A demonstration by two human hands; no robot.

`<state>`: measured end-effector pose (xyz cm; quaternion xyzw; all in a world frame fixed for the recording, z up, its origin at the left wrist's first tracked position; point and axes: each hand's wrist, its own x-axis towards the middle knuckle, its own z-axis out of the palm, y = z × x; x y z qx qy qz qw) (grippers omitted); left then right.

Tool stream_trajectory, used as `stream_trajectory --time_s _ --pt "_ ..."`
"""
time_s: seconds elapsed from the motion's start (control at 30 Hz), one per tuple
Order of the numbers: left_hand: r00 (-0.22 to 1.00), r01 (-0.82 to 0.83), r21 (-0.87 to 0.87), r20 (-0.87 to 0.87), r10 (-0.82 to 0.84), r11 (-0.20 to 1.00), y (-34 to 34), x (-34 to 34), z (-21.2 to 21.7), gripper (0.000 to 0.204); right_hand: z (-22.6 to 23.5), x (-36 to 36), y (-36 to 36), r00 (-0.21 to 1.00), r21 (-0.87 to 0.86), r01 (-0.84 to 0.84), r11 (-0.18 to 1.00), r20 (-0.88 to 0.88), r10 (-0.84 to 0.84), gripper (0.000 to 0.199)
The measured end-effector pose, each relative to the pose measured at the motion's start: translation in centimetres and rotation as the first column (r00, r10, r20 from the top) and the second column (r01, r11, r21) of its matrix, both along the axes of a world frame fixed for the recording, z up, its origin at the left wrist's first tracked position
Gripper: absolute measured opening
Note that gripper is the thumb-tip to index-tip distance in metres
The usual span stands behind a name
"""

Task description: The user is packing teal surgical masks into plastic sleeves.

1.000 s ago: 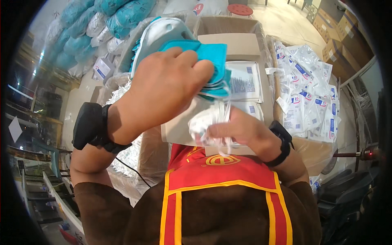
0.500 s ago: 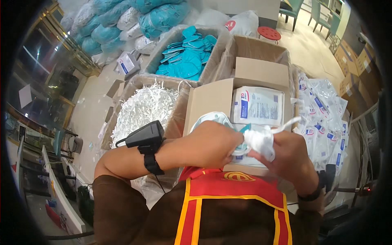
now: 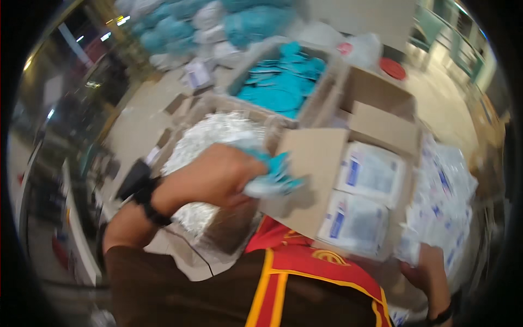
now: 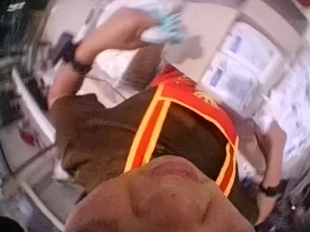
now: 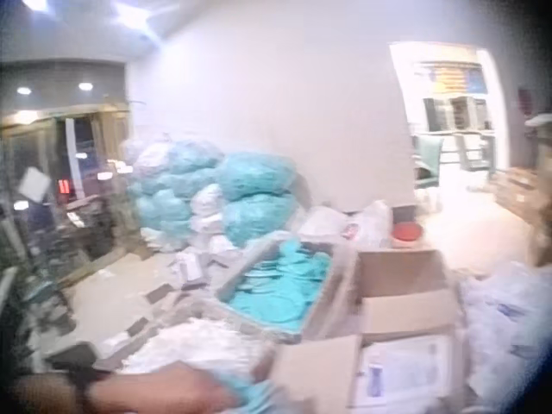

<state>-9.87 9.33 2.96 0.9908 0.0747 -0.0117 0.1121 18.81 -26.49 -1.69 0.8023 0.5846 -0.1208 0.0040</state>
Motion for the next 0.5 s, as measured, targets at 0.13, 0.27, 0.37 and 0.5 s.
stream_trajectory --time_s 0.13,0.27,0.37,0.5 --pt "0.952 0.222 -0.602 0.305 -0.036 0.767 -1.9 3.4 -4.0 0.027 -5.4 1.5 -2.7 0.920 0.338 0.290 0.895 -0.357 -0.163 0.038" --pt "0.950 0.130 -0.796 0.272 0.157 0.591 -2.2 5.2 -6.9 0.044 -7.5 0.8 -0.8 0.627 0.145 0.429 0.891 -0.758 -0.179 0.028" --pt "0.867 0.077 -0.914 0.259 0.426 0.398 1.9 7.1 -8.3 0.054 -7.2 -0.7 -0.4 0.502 0.274 0.476 0.836 -0.865 -0.003 0.027" --pt "0.581 0.137 -0.924 0.368 0.726 0.358 12.3 11.4 -9.6 0.063 -9.0 0.5 -1.3 0.472 0.280 0.520 0.807 -0.882 0.002 0.024"
